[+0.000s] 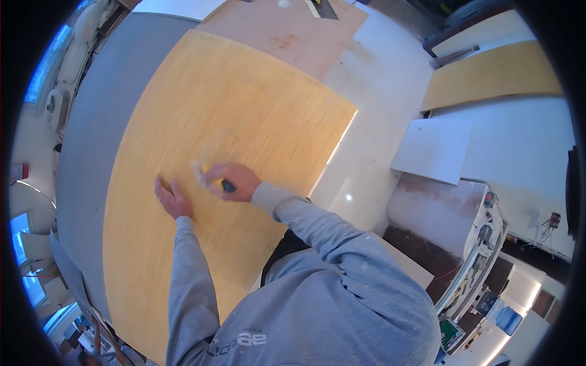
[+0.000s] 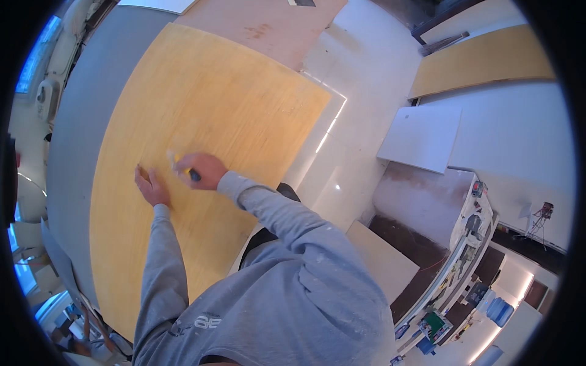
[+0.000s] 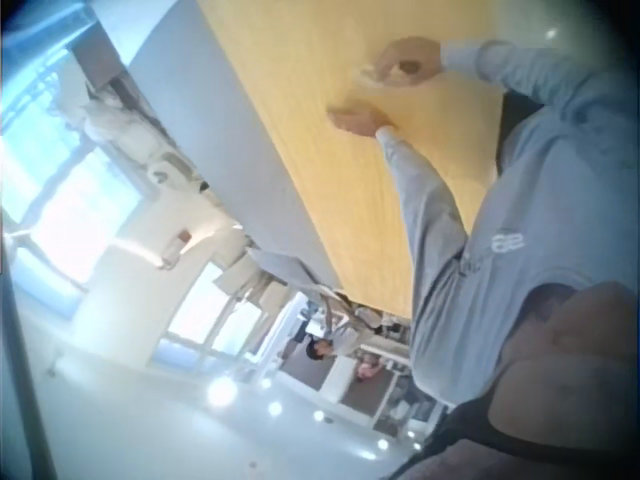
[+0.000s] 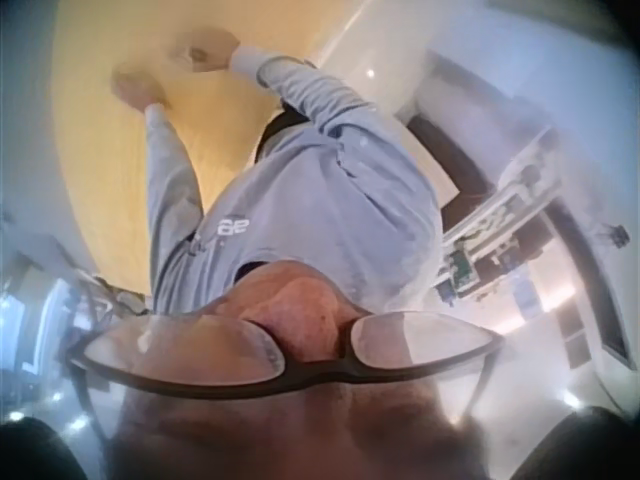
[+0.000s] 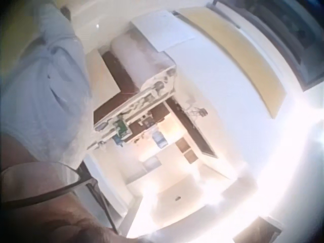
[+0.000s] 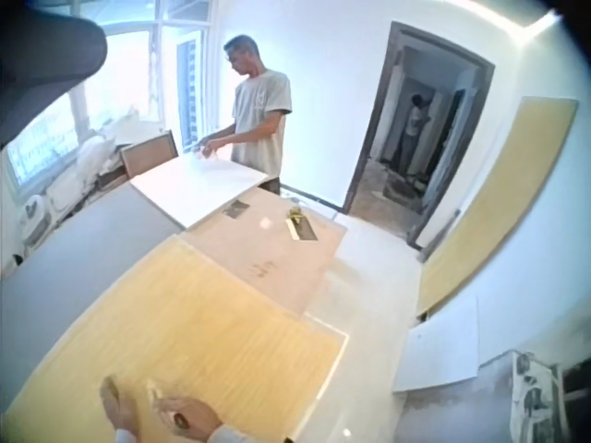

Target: The person applies a clear coating to a large wooden board using a wide brush, making long strokes across the length of the surface.

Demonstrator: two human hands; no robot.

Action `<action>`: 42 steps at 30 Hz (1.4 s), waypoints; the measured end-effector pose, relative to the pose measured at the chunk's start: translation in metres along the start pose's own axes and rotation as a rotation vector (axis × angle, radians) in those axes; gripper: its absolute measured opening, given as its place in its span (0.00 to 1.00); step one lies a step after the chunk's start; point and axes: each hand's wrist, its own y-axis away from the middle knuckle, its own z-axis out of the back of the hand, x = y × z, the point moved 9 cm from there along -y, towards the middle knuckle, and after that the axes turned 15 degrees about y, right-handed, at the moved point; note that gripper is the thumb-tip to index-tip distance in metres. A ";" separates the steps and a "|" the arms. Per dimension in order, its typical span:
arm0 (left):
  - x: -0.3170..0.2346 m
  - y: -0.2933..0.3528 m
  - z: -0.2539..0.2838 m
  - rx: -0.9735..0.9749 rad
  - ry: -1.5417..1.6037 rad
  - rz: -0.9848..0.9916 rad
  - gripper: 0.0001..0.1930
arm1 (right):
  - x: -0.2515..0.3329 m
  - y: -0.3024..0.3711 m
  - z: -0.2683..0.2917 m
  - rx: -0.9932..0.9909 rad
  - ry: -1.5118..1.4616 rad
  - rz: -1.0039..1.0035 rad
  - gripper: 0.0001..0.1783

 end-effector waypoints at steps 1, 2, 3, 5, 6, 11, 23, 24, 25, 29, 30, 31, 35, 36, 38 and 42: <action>0.002 0.004 0.006 0.000 -0.007 0.002 0.29 | -0.008 0.009 -0.004 0.002 -0.007 -0.001 0.10; 0.004 0.009 0.009 0.014 -0.032 0.020 0.29 | -0.020 0.018 0.003 -0.037 -0.060 0.003 0.09; 0.006 0.016 0.014 0.027 -0.058 0.040 0.29 | -0.036 0.027 0.013 -0.072 -0.114 0.007 0.08; -0.007 0.032 0.006 0.081 -0.046 0.019 0.30 | -0.109 0.034 0.070 -0.083 -0.035 -0.033 0.08; -0.007 0.047 0.011 0.124 -0.052 0.013 0.31 | -0.123 0.034 0.109 -0.119 -0.078 -0.070 0.09; -0.031 0.065 0.011 0.199 -0.272 -0.111 0.31 | -0.146 0.053 0.248 -0.317 0.406 -0.382 0.13; -0.043 0.063 0.004 0.223 -0.309 -0.082 0.29 | -0.100 0.062 0.119 0.243 -0.188 -0.028 0.08; -0.043 0.064 0.004 0.218 -0.304 -0.081 0.29 | -0.118 0.056 0.151 0.275 -0.149 -0.082 0.09; -0.043 0.067 0.006 0.223 -0.314 -0.073 0.29 | -0.131 0.051 0.187 0.252 -0.059 -0.100 0.09; -0.045 0.061 -0.002 0.243 -0.333 -0.055 0.29 | -0.223 0.071 0.326 -0.084 0.097 -0.392 0.08; -0.046 0.060 -0.004 0.246 -0.328 -0.059 0.30 | -0.235 0.076 0.357 -0.178 0.193 -0.423 0.08; -0.046 0.060 -0.005 0.248 -0.330 -0.060 0.30 | -0.242 0.081 0.379 -0.303 0.157 -0.519 0.09; -0.046 0.062 -0.004 0.241 -0.345 -0.062 0.30 | -0.235 0.090 0.410 -0.490 0.190 -0.569 0.09; -0.046 0.064 -0.002 0.245 -0.354 -0.064 0.30 | -0.219 0.092 0.401 -0.495 0.151 -0.515 0.09; -0.048 0.065 -0.003 0.251 -0.347 -0.064 0.30 | -0.186 0.086 0.349 -0.374 0.071 -0.404 0.10; -0.040 0.066 0.000 0.238 -0.346 -0.062 0.31 | -0.094 0.084 0.208 -0.054 -0.066 -0.150 0.13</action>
